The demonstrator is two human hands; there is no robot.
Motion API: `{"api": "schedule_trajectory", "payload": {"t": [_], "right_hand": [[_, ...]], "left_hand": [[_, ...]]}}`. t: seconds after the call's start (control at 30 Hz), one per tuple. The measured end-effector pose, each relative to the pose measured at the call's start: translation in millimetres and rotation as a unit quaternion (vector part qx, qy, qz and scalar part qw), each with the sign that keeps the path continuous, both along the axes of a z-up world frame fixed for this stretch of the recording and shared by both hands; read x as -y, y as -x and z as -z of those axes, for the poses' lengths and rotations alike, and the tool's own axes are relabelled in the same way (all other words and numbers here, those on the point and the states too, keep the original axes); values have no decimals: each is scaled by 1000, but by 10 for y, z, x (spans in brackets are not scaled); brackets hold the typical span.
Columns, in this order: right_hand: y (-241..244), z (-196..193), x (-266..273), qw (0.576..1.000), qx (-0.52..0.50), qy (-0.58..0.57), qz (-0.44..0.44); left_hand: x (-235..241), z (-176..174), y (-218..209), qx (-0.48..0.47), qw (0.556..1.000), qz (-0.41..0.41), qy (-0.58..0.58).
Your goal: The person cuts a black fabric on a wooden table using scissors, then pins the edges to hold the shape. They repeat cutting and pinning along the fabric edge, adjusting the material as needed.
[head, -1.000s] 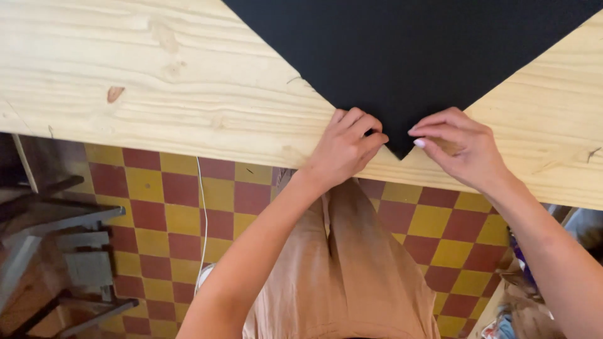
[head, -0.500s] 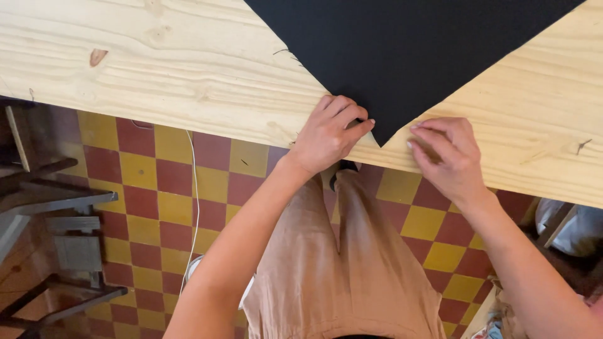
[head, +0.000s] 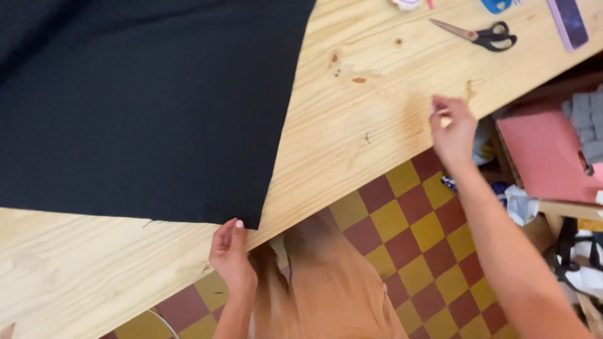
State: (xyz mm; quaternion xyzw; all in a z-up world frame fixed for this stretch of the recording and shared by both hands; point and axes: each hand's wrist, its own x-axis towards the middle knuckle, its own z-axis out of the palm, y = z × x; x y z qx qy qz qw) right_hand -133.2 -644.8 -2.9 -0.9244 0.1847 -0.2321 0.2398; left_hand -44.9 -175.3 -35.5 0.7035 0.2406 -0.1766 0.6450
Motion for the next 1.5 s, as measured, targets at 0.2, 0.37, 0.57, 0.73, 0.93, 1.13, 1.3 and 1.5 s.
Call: {"api": "schedule_trajectory", "payload": {"t": [0.2, 0.37, 0.57, 0.73, 0.93, 1.13, 1.3, 1.5], "right_hand": [[214, 386, 2497, 975, -83, 204, 22], [-375, 616, 3661, 880, -397, 245, 88], [-476, 720, 3562, 782, -521, 339, 50], [-198, 929, 3805, 742, -541, 395, 16], [246, 290, 1492, 863, -478, 34, 162], [363, -55, -2413, 790, -88, -536, 284], [-143, -567, -4223, 625, -38, -712, 319], [126, -170, -5436, 599, 109, -727, 318]], "left_hand": [[3, 187, -202, -182, 947, -256, 71], [144, 1, -339, -222, 951, -212, 24], [441, -402, -717, -309, 929, -202, 9], [-54, 235, -664, -299, 945, -127, 24], [-293, 579, -583, -300, 946, -74, 100], [-418, 669, -655, -328, 925, -38, 186], [-265, 244, -849, -353, 922, 1, 159], [-279, 284, -753, -396, 911, 33, 115]]}}
